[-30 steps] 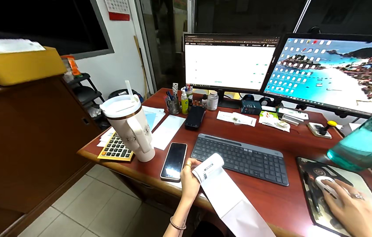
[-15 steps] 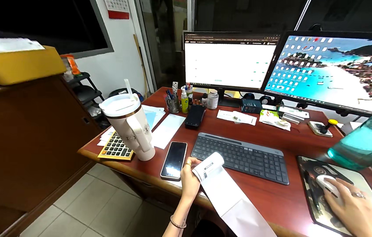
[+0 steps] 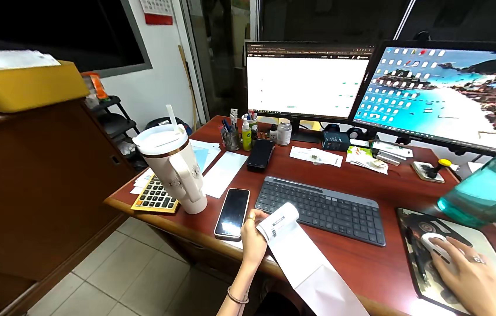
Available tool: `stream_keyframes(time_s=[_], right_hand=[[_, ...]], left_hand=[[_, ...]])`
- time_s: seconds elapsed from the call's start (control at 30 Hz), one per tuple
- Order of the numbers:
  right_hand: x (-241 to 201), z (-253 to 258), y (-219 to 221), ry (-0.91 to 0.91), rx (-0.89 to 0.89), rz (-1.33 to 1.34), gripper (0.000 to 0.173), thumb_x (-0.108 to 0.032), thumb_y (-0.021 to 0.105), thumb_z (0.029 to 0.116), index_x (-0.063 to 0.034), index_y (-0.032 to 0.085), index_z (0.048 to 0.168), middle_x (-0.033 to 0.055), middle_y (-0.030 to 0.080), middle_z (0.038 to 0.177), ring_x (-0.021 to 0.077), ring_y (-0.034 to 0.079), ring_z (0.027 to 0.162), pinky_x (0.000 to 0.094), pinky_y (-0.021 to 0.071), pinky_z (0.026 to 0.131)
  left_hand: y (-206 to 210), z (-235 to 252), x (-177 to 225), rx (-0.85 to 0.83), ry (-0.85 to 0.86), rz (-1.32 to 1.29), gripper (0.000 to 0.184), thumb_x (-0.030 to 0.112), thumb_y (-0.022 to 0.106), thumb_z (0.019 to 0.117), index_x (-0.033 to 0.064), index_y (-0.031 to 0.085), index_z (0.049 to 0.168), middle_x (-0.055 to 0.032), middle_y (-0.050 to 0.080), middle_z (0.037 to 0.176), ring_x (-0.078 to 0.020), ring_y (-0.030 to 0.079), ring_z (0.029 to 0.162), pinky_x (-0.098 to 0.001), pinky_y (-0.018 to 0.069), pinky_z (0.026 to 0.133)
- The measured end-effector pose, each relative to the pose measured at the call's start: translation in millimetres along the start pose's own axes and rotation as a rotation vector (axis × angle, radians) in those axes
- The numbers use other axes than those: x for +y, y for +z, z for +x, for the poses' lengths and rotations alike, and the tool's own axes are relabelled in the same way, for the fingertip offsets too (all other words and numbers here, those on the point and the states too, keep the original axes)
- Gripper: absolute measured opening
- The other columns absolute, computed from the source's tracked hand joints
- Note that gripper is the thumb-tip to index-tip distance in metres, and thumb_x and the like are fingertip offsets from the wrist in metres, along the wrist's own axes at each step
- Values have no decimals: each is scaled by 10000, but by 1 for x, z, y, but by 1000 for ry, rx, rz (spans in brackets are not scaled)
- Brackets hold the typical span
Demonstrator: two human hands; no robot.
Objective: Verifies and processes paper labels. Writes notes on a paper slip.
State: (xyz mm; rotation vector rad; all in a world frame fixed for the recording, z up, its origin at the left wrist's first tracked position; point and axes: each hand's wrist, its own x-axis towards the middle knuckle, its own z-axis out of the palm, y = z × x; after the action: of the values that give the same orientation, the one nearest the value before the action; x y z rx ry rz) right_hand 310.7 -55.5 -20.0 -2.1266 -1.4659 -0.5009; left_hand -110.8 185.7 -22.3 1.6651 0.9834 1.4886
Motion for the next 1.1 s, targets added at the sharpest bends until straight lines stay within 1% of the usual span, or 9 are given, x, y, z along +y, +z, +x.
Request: stream_keyframes(time_s=[0.4, 0.67, 0.93, 1.1], right_hand=[[-1, 0, 0, 1, 1, 3, 485, -399, 474, 972, -76, 694, 1259, 300, 601, 1351, 556, 557, 1234, 694, 430, 974], [0, 1, 1, -9, 3, -14, 492, -402, 455, 975, -75, 694, 1255, 307, 605, 1337, 561, 568, 1206, 691, 435, 956], [-3, 1, -2, -2, -11, -17, 483, -388, 465, 973, -68, 691, 1256, 302, 602, 1348, 557, 554, 1239, 707, 429, 967], [-2, 1, -1, -1, -8, -17, 482, -396, 459, 975, -82, 694, 1256, 289, 604, 1352, 552, 557, 1235, 701, 434, 963]], left_hand=[[0, 0, 0, 2, -4, 3, 167, -36, 672, 859, -13, 667, 1024, -52, 745, 930, -81, 724, 836, -248, 604, 782], [0, 0, 0, 6, -4, -3, 165, -31, 673, 860, -7, 665, 1023, -45, 746, 923, -79, 725, 835, -249, 606, 778], [0, 0, 1, 5, -11, 1, 180, -25, 682, 853, -11, 664, 1031, -45, 746, 926, -82, 724, 839, -256, 603, 785], [0, 0, 2, 3, -7, -2, 171, -26, 680, 856, -8, 666, 1025, -43, 745, 928, -81, 723, 837, -256, 604, 783]])
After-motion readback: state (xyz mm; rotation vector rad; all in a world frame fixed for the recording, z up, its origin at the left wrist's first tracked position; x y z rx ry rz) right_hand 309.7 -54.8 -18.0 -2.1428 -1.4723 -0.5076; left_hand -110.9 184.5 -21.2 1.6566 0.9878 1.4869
